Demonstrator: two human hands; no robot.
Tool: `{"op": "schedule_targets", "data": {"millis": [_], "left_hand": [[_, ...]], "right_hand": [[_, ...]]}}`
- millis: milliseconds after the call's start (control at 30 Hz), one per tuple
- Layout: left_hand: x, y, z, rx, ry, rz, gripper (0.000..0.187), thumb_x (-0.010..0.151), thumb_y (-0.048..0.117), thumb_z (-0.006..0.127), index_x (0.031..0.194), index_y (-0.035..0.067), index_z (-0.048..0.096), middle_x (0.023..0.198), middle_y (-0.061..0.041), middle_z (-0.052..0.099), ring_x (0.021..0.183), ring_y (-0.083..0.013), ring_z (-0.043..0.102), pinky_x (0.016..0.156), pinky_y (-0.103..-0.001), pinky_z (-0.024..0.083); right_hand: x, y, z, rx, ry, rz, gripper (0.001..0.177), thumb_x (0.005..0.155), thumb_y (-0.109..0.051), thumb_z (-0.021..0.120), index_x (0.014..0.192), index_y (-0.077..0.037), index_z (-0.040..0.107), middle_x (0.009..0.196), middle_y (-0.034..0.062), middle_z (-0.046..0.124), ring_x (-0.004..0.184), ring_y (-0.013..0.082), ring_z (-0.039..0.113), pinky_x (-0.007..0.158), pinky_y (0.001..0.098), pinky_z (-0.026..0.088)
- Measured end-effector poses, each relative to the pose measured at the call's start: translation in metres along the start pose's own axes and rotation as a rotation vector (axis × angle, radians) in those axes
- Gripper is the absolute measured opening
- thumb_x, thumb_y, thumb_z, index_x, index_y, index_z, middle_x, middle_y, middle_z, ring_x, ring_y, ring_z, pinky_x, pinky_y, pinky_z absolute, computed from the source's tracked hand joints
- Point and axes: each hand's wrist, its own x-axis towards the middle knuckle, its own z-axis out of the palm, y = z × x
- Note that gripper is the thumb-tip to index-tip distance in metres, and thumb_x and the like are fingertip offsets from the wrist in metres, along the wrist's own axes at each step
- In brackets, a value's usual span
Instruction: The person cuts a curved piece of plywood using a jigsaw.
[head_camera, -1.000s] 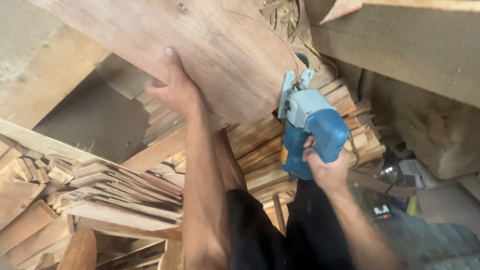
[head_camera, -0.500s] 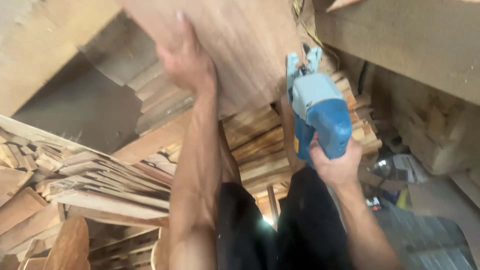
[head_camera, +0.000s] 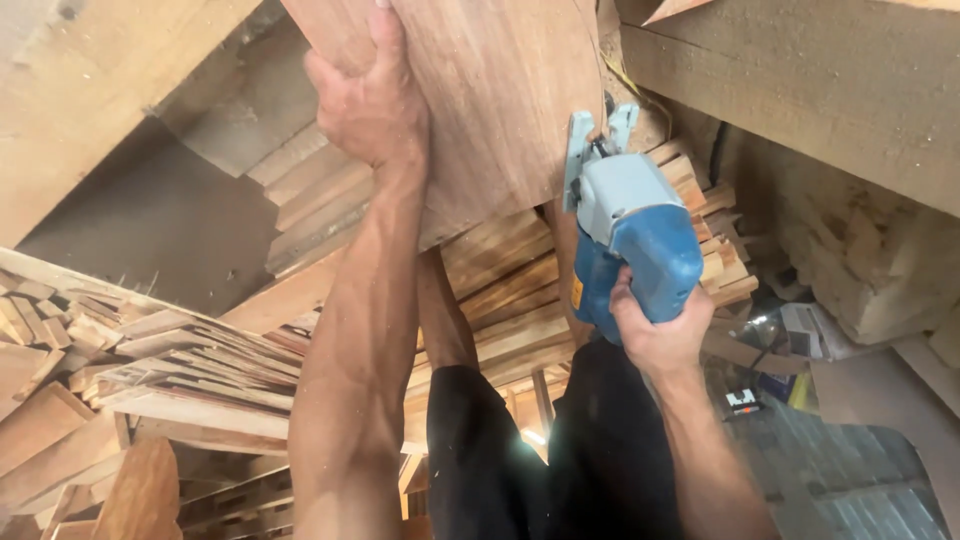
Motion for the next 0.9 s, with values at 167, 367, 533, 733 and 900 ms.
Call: {"op": "schedule_targets", "data": {"millis": [167, 367, 533, 733, 900], "left_hand": [[-0.002, -0.006, -0.001, -0.009, -0.030, 0.040, 0.070, 0.077, 0.072, 0.070, 0.103, 0.007, 0.065, 0.091, -0.016, 0.078, 0.086, -0.0362, 0.076, 0.080, -0.045, 0.057], [-0.001, -0.004, 0.003, 0.011, 0.004, 0.050, 0.070, 0.076, 0.072, 0.071, 0.102, 0.007, 0.067, 0.092, -0.015, 0.078, 0.086, -0.0344, 0.076, 0.080, -0.044, 0.058], [-0.003, -0.002, -0.004, -0.017, -0.019, 0.035, 0.071, 0.076, 0.073, 0.070, 0.103, 0.008, 0.067, 0.091, -0.013, 0.079, 0.085, -0.0329, 0.077, 0.078, -0.044, 0.058], [-0.003, -0.001, -0.003, -0.020, -0.035, 0.019, 0.071, 0.076, 0.073, 0.070, 0.104, 0.008, 0.067, 0.089, -0.012, 0.079, 0.084, -0.0315, 0.077, 0.078, -0.044, 0.058], [-0.004, -0.002, -0.005, -0.058, -0.046, 0.038, 0.071, 0.078, 0.073, 0.071, 0.105, 0.007, 0.066, 0.090, -0.012, 0.080, 0.085, -0.0301, 0.078, 0.079, -0.043, 0.059]], "right_hand": [[0.002, -0.002, -0.006, -0.068, -0.024, 0.004, 0.016, 0.086, -0.002, 0.070, 0.102, 0.000, 0.070, 0.089, 0.0020, 0.070, 0.078, 0.0098, 0.066, 0.073, 0.0269, 0.055], [0.011, -0.003, -0.010, -0.121, -0.049, -0.063, 0.016, 0.085, -0.003, 0.071, 0.101, 0.000, 0.071, 0.089, 0.0033, 0.072, 0.079, 0.0101, 0.067, 0.075, 0.0273, 0.056], [0.018, -0.007, -0.017, -0.166, -0.103, -0.074, 0.015, 0.085, -0.004, 0.070, 0.100, -0.001, 0.071, 0.087, 0.0039, 0.073, 0.078, 0.0101, 0.069, 0.074, 0.0272, 0.057], [0.025, -0.012, -0.021, -0.176, -0.137, -0.092, 0.014, 0.083, -0.003, 0.068, 0.097, -0.001, 0.070, 0.086, 0.0035, 0.071, 0.077, 0.0104, 0.068, 0.073, 0.0274, 0.056], [0.030, -0.022, -0.020, -0.189, -0.141, -0.131, 0.015, 0.082, -0.003, 0.068, 0.097, -0.001, 0.069, 0.086, 0.0037, 0.071, 0.078, 0.0113, 0.068, 0.074, 0.0277, 0.056]]}}
